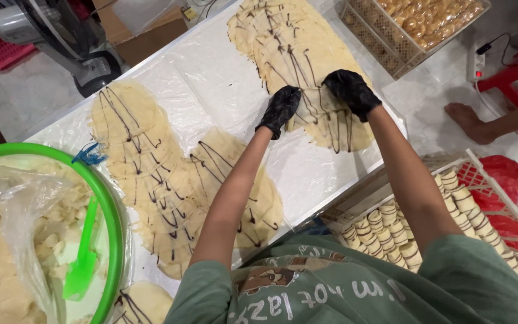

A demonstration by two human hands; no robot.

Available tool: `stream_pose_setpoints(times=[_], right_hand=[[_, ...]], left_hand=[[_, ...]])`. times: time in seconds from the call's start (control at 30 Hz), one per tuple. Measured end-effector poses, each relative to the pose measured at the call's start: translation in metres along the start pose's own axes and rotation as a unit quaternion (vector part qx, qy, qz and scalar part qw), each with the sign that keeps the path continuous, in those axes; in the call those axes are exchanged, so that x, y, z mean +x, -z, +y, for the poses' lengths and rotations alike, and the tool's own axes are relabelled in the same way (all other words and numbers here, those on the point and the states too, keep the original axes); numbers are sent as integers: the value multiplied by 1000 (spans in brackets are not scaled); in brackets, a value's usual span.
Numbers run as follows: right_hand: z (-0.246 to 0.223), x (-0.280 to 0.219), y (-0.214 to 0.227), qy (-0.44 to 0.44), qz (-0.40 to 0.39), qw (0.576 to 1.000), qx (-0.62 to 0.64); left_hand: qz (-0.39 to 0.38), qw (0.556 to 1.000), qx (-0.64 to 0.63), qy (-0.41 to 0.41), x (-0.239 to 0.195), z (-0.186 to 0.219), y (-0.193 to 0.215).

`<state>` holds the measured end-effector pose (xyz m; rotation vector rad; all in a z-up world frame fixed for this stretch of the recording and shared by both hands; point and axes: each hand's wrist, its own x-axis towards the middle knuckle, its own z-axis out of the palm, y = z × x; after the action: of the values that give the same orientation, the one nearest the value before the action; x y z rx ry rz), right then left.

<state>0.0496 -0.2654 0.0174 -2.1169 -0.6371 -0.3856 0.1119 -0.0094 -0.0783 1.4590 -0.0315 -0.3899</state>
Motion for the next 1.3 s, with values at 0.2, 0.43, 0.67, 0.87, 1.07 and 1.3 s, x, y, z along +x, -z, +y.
stream_pose_setpoints(times=[0.2,0.43,0.67,0.87,1.07,1.3], right_hand=[[-87,75,17,-321,-125,939,-18],[-82,73,23,-308,-128,938,87],[-120,109,47,-356,-165,919,39],[-140,104,68,-296,-185,937,15],[-176,44,100,-309,-181,933,38],[-235,4,119,-272,-235,928,95]], left_hand=[[1,989,147,-1,21,-34,17],[-67,996,46,-24,-62,57,16],[-175,983,-21,-47,-28,10,35],[-157,986,31,-41,-62,74,19],[-271,938,66,-207,-94,79,-5],[-346,931,73,-89,-216,154,2]])
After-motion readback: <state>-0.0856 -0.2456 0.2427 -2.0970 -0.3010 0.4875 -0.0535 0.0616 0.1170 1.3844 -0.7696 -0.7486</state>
